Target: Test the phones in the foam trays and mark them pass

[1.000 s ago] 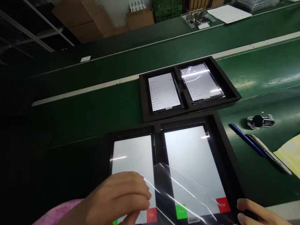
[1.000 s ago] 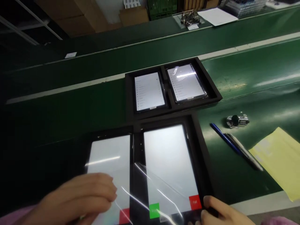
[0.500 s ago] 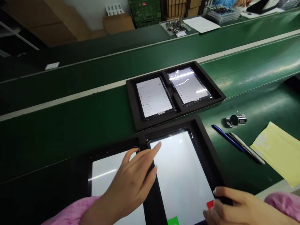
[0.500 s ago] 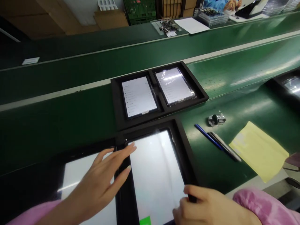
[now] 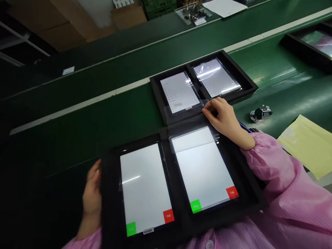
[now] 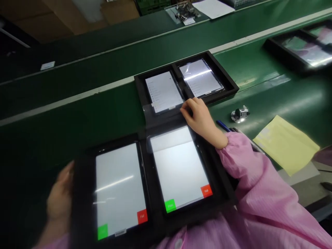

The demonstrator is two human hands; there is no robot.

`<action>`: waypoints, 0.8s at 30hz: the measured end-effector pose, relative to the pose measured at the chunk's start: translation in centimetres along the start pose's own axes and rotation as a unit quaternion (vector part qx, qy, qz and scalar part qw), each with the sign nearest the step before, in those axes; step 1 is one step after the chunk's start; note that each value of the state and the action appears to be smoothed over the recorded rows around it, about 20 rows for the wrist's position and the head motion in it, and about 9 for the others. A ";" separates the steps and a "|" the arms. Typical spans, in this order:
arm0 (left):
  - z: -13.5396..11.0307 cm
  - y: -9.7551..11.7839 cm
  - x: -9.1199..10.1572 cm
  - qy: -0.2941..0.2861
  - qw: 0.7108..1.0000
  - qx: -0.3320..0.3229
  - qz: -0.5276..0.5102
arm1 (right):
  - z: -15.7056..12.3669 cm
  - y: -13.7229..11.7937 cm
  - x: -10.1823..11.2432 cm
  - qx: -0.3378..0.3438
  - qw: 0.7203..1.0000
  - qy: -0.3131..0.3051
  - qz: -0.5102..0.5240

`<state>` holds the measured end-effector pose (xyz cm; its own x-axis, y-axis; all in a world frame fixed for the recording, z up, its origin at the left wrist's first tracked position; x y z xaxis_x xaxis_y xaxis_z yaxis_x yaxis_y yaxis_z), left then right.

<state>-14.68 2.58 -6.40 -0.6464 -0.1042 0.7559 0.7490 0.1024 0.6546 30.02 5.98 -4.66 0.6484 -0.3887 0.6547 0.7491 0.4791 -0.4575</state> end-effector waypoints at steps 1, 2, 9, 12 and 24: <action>-0.5 -1.0 -0.5 0.005 0.999 0.023 -0.024 | 0.1 0.0 0.0 -0.002 1.000 -0.001 -0.004; -0.9 -1.6 -1.0 0.011 0.998 0.046 -0.040 | 0.2 0.1 -0.1 -0.004 1.000 -0.003 -0.008; -1.5 0.7 0.1 0.083 0.992 0.087 -0.051 | 0.8 0.4 -0.8 0.007 1.000 -0.016 -0.022; -1.0 4.2 0.5 0.031 0.998 0.040 0.025 | 0.7 0.5 -1.0 0.012 0.999 -0.016 -0.028; 1.0 12.6 -7.5 -0.093 0.965 -0.097 0.226 | 0.7 1.0 -1.6 0.009 0.999 -0.030 -0.035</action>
<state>-0.59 5.62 -3.81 -0.2488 0.0897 0.9644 0.9620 -0.0925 0.2568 29.62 7.64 -5.71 0.5843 -0.3739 0.7203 0.7897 0.4666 -0.3984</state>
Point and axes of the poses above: each hand's wrist, its own z-axis towards the middle knuckle, its own x-axis out of the back of the hand, y = z × x, the point moved 7 cm from there along z, towards the middle knuckle, and after that the axes turned 11 degrees about x, right-handed, at the moved point
